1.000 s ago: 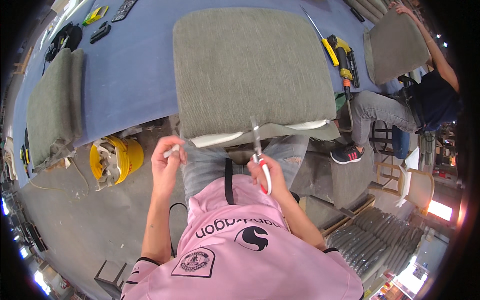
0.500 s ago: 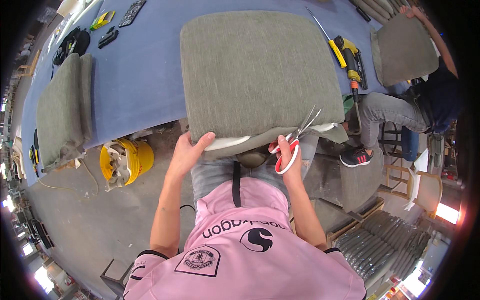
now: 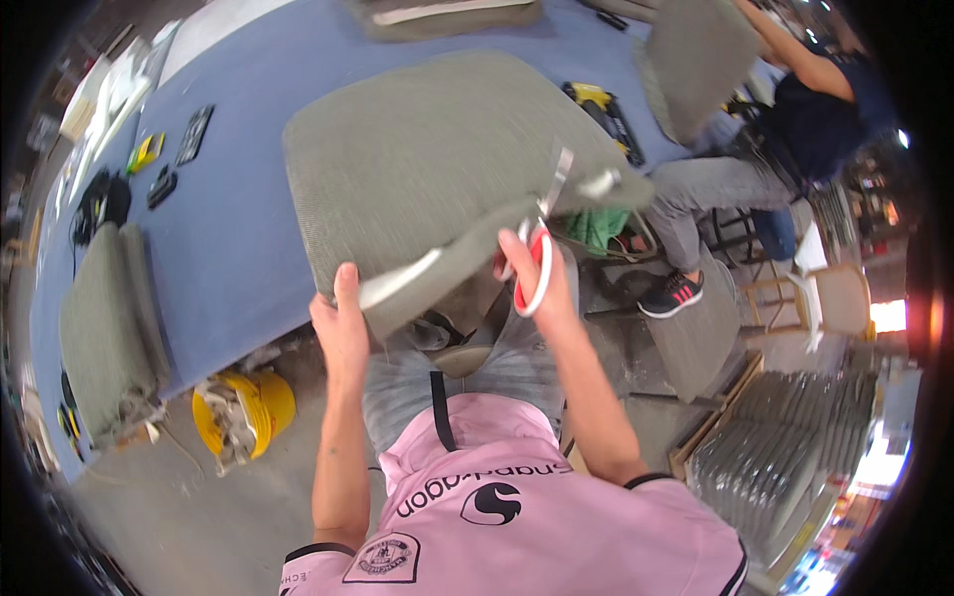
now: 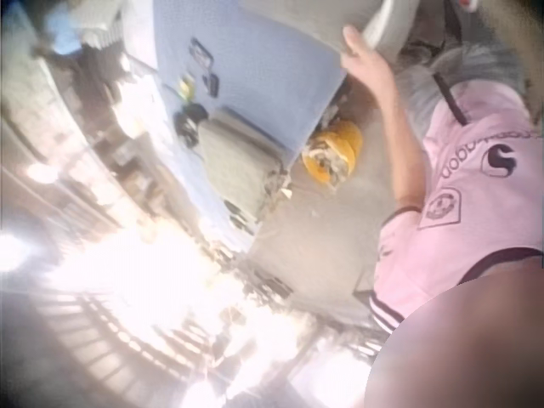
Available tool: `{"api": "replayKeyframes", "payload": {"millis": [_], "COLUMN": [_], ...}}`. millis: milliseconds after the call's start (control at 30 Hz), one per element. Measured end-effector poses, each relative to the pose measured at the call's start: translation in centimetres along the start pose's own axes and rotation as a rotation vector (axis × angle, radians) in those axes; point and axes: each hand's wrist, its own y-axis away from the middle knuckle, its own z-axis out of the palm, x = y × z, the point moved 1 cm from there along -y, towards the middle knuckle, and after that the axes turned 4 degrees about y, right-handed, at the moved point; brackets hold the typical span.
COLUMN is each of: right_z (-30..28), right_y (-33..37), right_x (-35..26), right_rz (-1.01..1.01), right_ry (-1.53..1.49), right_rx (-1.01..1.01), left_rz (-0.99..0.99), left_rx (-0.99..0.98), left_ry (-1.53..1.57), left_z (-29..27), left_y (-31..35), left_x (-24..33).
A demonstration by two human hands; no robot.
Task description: The person staples fabric onto cushion frames using a staple gun, trims excess fabric with scissors, and stacks finished cushions. They handle multiple cushions one at a time, folding fabric edges and securing them before moving to the next unit.
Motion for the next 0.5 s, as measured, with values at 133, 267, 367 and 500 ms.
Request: {"api": "replayKeyframes", "payload": {"millis": [133,267,367,500], "right_z": [-3.1,-5.7,-3.7,-0.6], "right_y": [0.3,2.8,5.4,10.1], "right_x": [-8.4,-3.2,2.7,0.9], "right_rz": [-0.063,-0.224,-0.019,-0.344], "right_ry": [-0.125,-0.014,0.027,0.33], "right_rx": [-0.031,0.13,0.064,-0.157], "left_rz": [0.126,0.31,0.361,0.171], "left_rx": [-0.744,-0.825,-0.896,-0.791], "left_ry": [-0.838,-0.407,-0.23,-0.146], "left_z": [-1.6,-0.5,2.7,4.8], "left_y": [-0.7,3.6,6.1,6.9], "left_x": [3.9,3.4,2.4,0.1]}}
